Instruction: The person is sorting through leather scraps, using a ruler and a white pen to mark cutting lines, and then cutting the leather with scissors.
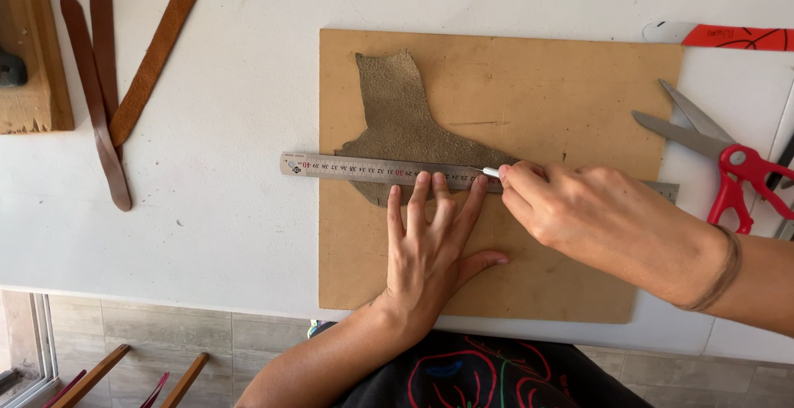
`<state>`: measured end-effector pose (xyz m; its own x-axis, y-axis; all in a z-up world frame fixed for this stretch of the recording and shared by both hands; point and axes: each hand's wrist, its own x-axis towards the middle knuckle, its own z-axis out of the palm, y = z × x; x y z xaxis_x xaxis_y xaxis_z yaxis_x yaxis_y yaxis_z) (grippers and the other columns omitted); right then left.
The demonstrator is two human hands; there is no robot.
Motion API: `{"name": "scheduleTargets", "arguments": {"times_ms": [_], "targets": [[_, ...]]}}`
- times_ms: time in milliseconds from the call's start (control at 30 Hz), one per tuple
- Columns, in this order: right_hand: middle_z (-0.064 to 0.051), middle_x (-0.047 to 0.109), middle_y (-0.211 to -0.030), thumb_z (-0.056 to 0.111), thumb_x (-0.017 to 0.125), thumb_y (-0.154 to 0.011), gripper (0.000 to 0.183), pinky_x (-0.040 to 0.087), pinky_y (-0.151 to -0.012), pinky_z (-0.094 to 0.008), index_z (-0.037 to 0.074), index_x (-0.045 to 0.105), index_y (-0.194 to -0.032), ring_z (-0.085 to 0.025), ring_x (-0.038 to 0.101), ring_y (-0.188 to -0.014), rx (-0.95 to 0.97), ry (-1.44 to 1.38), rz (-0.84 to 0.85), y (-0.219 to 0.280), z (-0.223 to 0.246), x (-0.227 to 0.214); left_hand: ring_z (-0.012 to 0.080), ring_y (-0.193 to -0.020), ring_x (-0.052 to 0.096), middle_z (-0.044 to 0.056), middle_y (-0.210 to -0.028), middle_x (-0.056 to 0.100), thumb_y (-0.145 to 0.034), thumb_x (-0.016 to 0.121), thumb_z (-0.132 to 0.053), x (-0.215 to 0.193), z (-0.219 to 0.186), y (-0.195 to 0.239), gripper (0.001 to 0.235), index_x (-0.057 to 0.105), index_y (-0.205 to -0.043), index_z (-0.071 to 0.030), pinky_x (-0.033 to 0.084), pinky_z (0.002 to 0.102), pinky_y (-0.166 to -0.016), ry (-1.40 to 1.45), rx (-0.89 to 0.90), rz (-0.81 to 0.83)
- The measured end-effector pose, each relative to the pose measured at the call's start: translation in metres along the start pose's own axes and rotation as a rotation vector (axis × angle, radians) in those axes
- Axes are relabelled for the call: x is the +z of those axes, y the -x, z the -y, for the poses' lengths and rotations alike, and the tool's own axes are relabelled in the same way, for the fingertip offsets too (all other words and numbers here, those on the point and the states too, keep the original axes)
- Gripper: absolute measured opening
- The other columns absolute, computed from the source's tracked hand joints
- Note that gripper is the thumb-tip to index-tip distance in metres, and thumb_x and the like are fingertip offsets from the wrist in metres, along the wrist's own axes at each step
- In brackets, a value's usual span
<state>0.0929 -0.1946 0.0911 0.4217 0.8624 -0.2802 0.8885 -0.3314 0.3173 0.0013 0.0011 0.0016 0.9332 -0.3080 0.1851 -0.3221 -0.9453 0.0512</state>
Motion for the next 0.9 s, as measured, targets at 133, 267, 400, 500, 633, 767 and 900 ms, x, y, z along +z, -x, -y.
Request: {"name": "scheduleTargets", "arguments": {"times_ms": [133, 267, 400, 500, 633, 767, 900], "targets": [[0.002, 0.047, -0.087, -0.014, 0.064, -0.093, 0.026, 0.051, -0.038, -0.024, 0.012, 0.061, -0.089, -0.006, 0.051, -0.052, 0.0, -0.048, 0.054, 0.008, -0.002, 0.004, 0.0322, -0.13, 0.06, 0.011, -0.135, 0.061, -0.078, 0.044, -0.1, -0.003, 0.0, -0.001, 0.104, 0.046, -0.156, -0.03, 0.045, 0.055, -0.112, -0.023, 0.007, 0.006], [0.002, 0.047, -0.086, -0.019, 0.064, -0.086, 0.03, 0.05, -0.036, -0.024, 0.011, 0.062, -0.09, -0.006, 0.051, -0.05, -0.003, -0.05, 0.058, 0.015, -0.003, 0.007, 0.0322, -0.129, 0.06, 0.012, -0.133, 0.061, -0.08, 0.045, -0.098, -0.004, 0.0, -0.002, 0.101, 0.048, -0.154, -0.029, 0.046, 0.056, -0.112, -0.016, 0.012, -0.005], [0.003, 0.049, -0.088, -0.015, 0.065, -0.089, 0.027, 0.051, -0.038, -0.024, 0.012, 0.063, -0.091, -0.005, 0.052, -0.054, 0.008, -0.026, 0.037, 0.019, -0.002, 0.009, 0.0311, -0.129, 0.061, 0.011, -0.133, 0.062, -0.078, 0.044, -0.101, -0.005, 0.0, -0.002, 0.105, 0.047, -0.155, -0.03, 0.045, 0.055, -0.112, -0.053, 0.02, 0.005], [0.003, 0.049, -0.087, -0.019, 0.064, -0.088, 0.033, 0.05, -0.038, -0.024, 0.013, 0.06, -0.085, -0.006, 0.05, -0.053, 0.001, -0.039, 0.058, 0.021, -0.003, 0.009, 0.0315, -0.128, 0.061, 0.012, -0.133, 0.061, -0.077, 0.047, -0.102, -0.004, 0.0, -0.002, 0.106, 0.048, -0.154, -0.03, 0.046, 0.056, -0.112, -0.058, 0.019, -0.005], [0.002, 0.049, -0.087, -0.016, 0.064, -0.089, 0.028, 0.05, -0.039, -0.025, 0.012, 0.06, -0.088, -0.006, 0.051, -0.053, 0.0, -0.017, 0.064, 0.025, -0.004, 0.01, 0.031, -0.128, 0.061, 0.012, -0.134, 0.061, -0.08, 0.043, -0.1, -0.005, 0.0, -0.002, 0.103, 0.046, -0.155, -0.03, 0.045, 0.056, -0.113, -0.059, 0.019, 0.004], [0.003, 0.049, -0.09, -0.015, 0.064, -0.09, 0.028, 0.048, -0.038, -0.024, 0.013, 0.061, -0.091, -0.006, 0.051, -0.054, 0.004, 0.005, 0.071, 0.03, -0.006, 0.009, 0.0306, -0.127, 0.061, 0.012, -0.133, 0.062, -0.08, 0.043, -0.1, -0.007, 0.0, -0.003, 0.103, 0.047, -0.155, -0.03, 0.046, 0.055, -0.112, -0.076, 0.025, 0.009], [0.004, 0.049, -0.089, -0.016, 0.063, -0.092, 0.031, 0.048, -0.039, -0.024, 0.014, 0.059, -0.085, -0.006, 0.049, -0.053, 0.004, -0.021, 0.07, 0.031, -0.007, 0.008, 0.0305, -0.127, 0.061, 0.011, -0.134, 0.061, -0.08, 0.045, -0.101, -0.006, -0.001, -0.004, 0.104, 0.046, -0.155, -0.029, 0.047, 0.055, -0.111, -0.084, 0.03, 0.007]]}}
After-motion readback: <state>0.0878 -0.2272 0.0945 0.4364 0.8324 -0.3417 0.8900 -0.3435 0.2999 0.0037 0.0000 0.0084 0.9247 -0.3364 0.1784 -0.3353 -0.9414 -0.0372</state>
